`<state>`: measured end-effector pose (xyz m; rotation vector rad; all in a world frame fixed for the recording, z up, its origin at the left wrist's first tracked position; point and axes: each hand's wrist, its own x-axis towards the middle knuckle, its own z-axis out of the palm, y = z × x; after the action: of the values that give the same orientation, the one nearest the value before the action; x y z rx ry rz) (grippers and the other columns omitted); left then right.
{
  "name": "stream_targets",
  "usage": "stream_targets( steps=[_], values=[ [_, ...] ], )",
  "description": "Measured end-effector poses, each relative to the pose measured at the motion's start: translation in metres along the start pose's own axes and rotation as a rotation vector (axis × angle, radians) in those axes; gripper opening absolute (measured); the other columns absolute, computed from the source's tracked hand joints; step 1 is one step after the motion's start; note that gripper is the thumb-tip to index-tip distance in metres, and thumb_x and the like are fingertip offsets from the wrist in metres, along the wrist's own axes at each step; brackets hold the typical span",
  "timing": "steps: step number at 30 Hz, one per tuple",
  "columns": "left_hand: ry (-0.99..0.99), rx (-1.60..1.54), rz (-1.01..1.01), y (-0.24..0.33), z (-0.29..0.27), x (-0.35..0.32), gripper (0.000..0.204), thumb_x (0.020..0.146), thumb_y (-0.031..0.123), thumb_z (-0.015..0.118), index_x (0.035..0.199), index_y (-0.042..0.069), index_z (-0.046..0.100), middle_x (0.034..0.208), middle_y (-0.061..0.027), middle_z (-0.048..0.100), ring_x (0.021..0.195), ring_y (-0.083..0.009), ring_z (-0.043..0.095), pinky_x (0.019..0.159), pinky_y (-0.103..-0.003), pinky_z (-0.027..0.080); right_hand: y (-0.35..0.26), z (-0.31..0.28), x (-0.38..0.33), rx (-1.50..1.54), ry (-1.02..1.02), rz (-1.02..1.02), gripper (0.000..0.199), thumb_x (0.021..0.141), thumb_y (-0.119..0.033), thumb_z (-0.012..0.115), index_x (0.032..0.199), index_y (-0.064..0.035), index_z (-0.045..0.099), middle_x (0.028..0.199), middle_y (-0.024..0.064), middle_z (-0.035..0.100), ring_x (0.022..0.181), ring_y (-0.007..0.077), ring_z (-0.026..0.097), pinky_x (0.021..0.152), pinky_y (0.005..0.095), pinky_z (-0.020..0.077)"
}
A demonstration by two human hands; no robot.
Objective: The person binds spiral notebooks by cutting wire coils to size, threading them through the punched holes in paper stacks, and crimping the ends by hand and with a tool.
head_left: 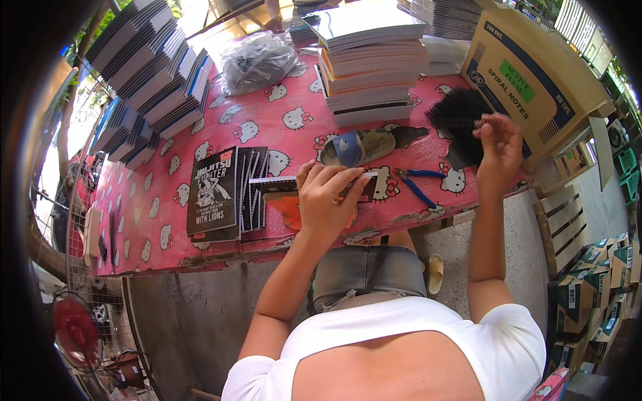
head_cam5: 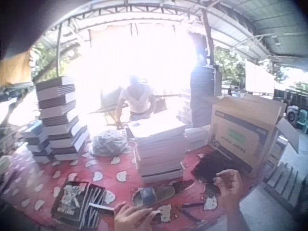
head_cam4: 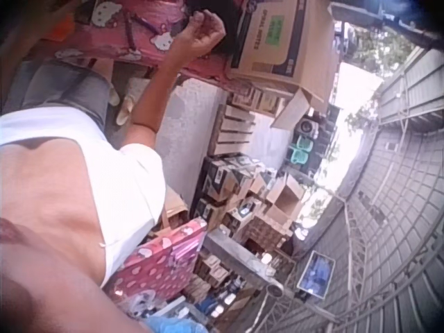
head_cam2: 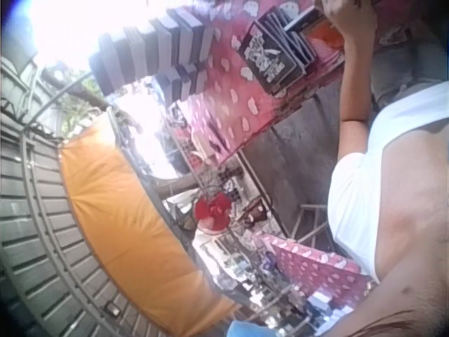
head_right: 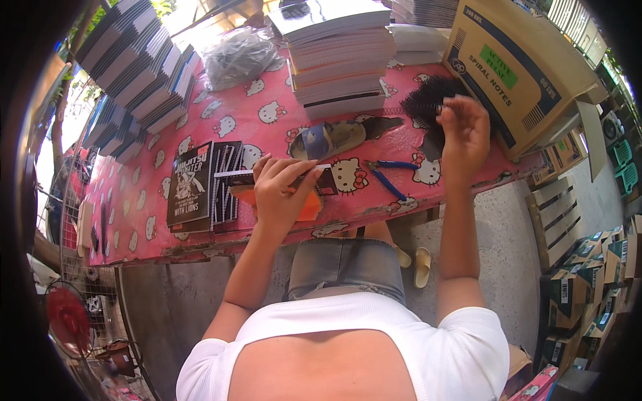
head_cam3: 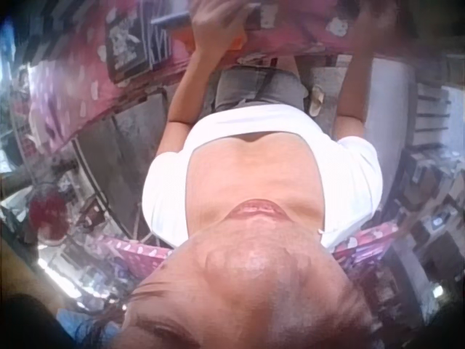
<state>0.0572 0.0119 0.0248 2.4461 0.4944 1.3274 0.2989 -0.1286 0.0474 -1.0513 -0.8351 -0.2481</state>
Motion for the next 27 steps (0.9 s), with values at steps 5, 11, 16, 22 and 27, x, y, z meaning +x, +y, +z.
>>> stream_targets(
  steps=[5,11,16,22,27],
  values=[
    [0.02,0.007,0.012,0.0,0.004,0.001,0.012,0.075,0.018,0.075,0.084,0.009,0.072,0.078,-0.0029,0.066,0.075,-0.0202,0.06,0.089,-0.037,0.038,0.067,-0.088,-0.053,-0.373,-0.143,0.334,0.021,0.085,-0.003,0.067,0.103,-0.0041,0.057,0.096,0.0035,0.066,0.084,0.0094,0.062,0.074,0.0228,0.0494],
    [0.024,0.018,0.018,-0.001,0.002,-0.004,0.012,0.076,0.018,0.074,0.083,0.01,0.071,0.078,-0.0029,0.066,0.074,-0.0212,0.059,0.089,-0.036,0.038,0.081,-0.079,-0.027,-0.916,-0.685,0.194,0.041,0.073,-0.024,0.073,0.107,-0.0035,0.063,0.098,0.0149,0.067,0.091,0.0306,0.065,0.08,0.0377,0.0501],
    [0.034,0.008,0.024,0.001,0.005,-0.001,0.012,0.077,0.019,0.074,0.084,0.01,0.071,0.079,-0.0029,0.066,0.074,-0.0213,0.059,0.089,-0.036,0.037,0.143,-0.004,-0.032,-0.948,-0.721,0.15,0.038,0.073,-0.021,0.073,0.106,-0.0043,0.067,0.101,0.0182,0.066,0.096,0.0324,0.063,0.084,0.0392,0.0489],
    [0.02,0.051,-0.067,0.003,-0.001,-0.003,0.014,0.077,0.023,0.073,0.081,0.01,0.071,0.08,-0.0038,0.067,0.075,-0.0221,0.06,0.089,-0.036,0.037,0.035,0.042,-0.026,-0.435,-0.765,0.19,0.026,0.078,-0.008,0.068,0.103,-0.0039,0.068,0.093,0.0117,0.065,0.082,0.0207,0.064,0.072,0.0309,0.0502],
    [0.001,0.017,-0.027,0.005,0.0,0.002,0.016,0.076,0.025,0.074,0.081,0.01,0.071,0.078,-0.0038,0.067,0.072,-0.0221,0.06,0.086,-0.035,0.038,-0.023,0.05,-0.051,-0.214,-0.792,0.189,0.023,0.078,-0.003,0.072,0.1,-0.0025,0.07,0.09,0.0083,0.064,0.076,0.0149,0.063,0.064,0.0263,0.0495]
  ],
)
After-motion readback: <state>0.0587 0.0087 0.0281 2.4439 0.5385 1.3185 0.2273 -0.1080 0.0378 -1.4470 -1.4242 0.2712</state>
